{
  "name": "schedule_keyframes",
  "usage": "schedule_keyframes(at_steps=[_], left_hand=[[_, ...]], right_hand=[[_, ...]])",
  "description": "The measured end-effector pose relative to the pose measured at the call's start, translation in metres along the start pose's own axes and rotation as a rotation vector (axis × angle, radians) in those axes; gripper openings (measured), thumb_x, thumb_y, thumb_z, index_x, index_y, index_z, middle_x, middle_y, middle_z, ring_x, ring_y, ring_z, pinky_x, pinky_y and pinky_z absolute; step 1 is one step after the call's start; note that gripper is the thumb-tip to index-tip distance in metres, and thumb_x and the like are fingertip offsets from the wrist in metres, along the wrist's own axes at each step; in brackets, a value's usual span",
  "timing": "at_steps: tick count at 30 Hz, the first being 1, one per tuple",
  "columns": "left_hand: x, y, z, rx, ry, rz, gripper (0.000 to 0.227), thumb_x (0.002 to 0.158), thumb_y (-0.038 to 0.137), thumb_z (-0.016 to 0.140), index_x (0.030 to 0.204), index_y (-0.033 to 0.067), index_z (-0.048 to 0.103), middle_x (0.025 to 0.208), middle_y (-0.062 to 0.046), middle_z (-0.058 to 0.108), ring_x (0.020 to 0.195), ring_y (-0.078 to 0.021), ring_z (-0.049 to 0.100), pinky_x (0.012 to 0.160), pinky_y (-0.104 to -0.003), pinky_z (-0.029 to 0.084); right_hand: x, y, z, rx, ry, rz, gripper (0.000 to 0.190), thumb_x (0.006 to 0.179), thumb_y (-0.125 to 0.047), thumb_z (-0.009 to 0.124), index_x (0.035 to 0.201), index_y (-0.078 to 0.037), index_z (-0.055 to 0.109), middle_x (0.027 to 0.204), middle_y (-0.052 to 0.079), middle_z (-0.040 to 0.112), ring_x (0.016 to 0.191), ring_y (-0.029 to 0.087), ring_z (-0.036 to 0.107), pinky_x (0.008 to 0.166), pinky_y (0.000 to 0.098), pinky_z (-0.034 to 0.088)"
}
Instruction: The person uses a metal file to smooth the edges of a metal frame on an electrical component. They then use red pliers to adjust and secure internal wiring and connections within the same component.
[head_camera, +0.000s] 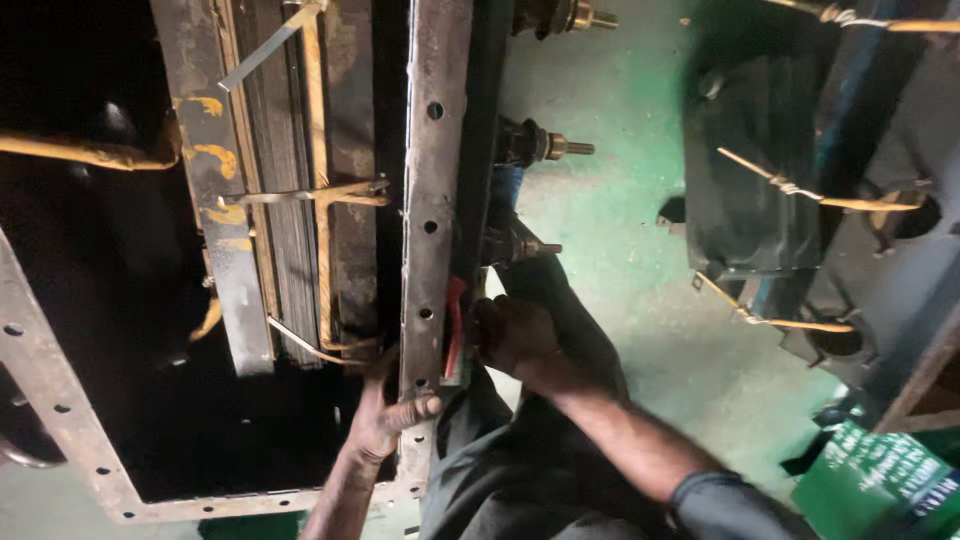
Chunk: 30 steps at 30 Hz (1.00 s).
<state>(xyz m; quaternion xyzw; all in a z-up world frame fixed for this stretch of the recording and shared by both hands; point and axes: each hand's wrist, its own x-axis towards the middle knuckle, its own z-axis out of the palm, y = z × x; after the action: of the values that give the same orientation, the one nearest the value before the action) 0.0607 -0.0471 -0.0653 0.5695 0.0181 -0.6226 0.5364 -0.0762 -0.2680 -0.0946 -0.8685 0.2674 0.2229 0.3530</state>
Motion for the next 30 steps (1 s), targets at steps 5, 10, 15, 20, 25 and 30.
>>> schedule_keyframes(at_steps=[5, 10, 15, 20, 25, 30], left_hand=[[-0.007, -0.010, -0.004, 0.032, 0.029, -0.013, 0.082, 0.074, 0.020, 0.089, 0.144, -0.0024, 0.053, 0.128, -0.012, 0.066, 0.117, -0.0227, 0.061, 0.102, -0.037, 0.050], [-0.010, 0.014, 0.016, 0.123, 0.224, -0.236, 0.066, 0.077, 0.014, 0.084, 0.135, -0.0041, 0.059, 0.120, -0.018, 0.071, 0.107, -0.0257, 0.068, 0.096, -0.039, 0.054], [-0.015, 0.050, 0.040, 0.253, 0.196, -0.140, 0.069, 0.076, 0.008, 0.072, 0.140, 0.0057, 0.047, 0.117, -0.013, 0.070, 0.101, -0.0222, 0.068, 0.086, -0.038, 0.058], [-0.009, 0.056, 0.042, 0.259, 0.105, -0.036, 0.078, 0.065, -0.001, 0.079, 0.136, 0.0054, 0.047, 0.113, -0.012, 0.066, 0.098, -0.0203, 0.064, 0.083, -0.036, 0.056], [-0.011, 0.036, 0.037, 0.304, 0.175, -0.113, 0.072, 0.066, 0.001, 0.077, 0.133, 0.0049, 0.051, 0.107, -0.013, 0.067, 0.093, -0.0216, 0.064, 0.081, -0.037, 0.056], [0.027, 0.098, 0.030, 0.290, 0.242, -0.025, 0.073, 0.068, 0.005, 0.077, 0.135, 0.0057, 0.050, 0.103, -0.013, 0.066, 0.090, -0.0228, 0.063, 0.079, -0.039, 0.056]], right_hand=[[0.056, 0.043, -0.017, 0.488, -0.771, -0.087, 0.036, 0.075, -0.031, 0.078, 0.101, -0.008, 0.067, 0.087, 0.014, 0.070, 0.077, 0.034, 0.069, 0.066, 0.0487, 0.057], [0.073, 0.052, -0.026, 0.524, -0.945, -0.043, 0.043, 0.078, -0.031, 0.076, 0.110, -0.003, 0.067, 0.089, 0.017, 0.070, 0.076, 0.035, 0.068, 0.064, 0.0489, 0.056], [-0.007, 0.007, -0.011, 0.136, 0.214, -0.254, 0.051, 0.080, -0.030, 0.074, 0.119, 0.002, 0.067, 0.091, 0.019, 0.070, 0.074, 0.037, 0.066, 0.063, 0.0490, 0.055], [-0.001, 0.007, 0.004, 0.001, -0.087, -0.040, 0.029, 0.094, -0.034, 0.064, 0.111, -0.011, 0.070, 0.089, 0.014, 0.073, 0.080, 0.036, 0.071, 0.066, 0.0488, 0.057], [0.024, 0.038, -0.013, 0.307, -0.737, -0.035, 0.037, 0.086, -0.037, 0.070, 0.111, -0.010, 0.070, 0.092, 0.014, 0.074, 0.081, 0.032, 0.072, 0.065, 0.0458, 0.059], [0.056, -0.004, -0.117, 0.263, -0.475, -0.159, 0.038, 0.085, -0.037, 0.072, 0.112, -0.010, 0.070, 0.092, 0.012, 0.073, 0.081, 0.030, 0.071, 0.066, 0.0444, 0.059]])
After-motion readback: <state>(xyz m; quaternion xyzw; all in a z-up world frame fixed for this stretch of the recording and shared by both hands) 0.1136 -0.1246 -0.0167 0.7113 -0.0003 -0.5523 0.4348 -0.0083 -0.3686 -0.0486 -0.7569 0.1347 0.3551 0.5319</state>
